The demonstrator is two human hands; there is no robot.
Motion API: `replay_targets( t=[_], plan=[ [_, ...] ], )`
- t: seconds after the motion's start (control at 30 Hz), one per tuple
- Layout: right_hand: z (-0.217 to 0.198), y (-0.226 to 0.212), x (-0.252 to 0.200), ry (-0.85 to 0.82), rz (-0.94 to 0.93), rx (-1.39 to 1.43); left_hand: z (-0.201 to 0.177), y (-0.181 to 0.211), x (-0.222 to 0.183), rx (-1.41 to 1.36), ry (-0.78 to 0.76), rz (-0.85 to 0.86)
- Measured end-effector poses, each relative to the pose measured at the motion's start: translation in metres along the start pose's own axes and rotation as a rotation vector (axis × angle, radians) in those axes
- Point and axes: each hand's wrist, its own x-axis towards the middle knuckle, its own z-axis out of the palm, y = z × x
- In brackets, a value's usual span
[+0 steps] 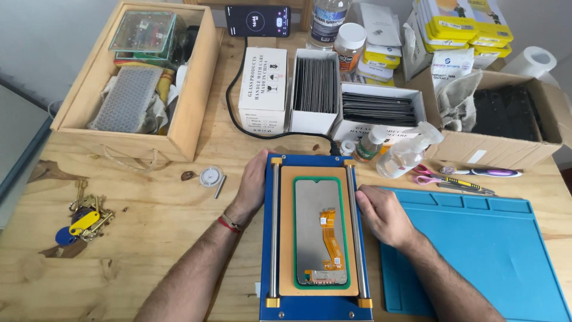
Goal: Separating the glass from a smartphone display using a wire separator machine
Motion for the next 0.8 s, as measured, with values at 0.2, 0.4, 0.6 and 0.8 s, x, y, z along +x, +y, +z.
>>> replay_targets(
  t=[0.2,0.4,0.6,0.8],
  plan=[
    [0.000,-0.001,0.002,0.004,-0.004,0.014,-0.004,-0.008,0.003,0.017,-0.003,0.004],
    [-0.003,0.002,0.000,-0.004,0.002,0.006,-0.007,0.015,0.001,0.192,0.017,0.078],
    [0.002,0.008,-0.002,-0.018,0.027,-0.019,-0.071,0.051,0.002,1.365,0.102,0.469],
    [0.003,0.008,-0.004,0.003,0.050,-0.031,-0.088,0.112,-0.019,1.414,-0.066,-0.343]
  ],
)
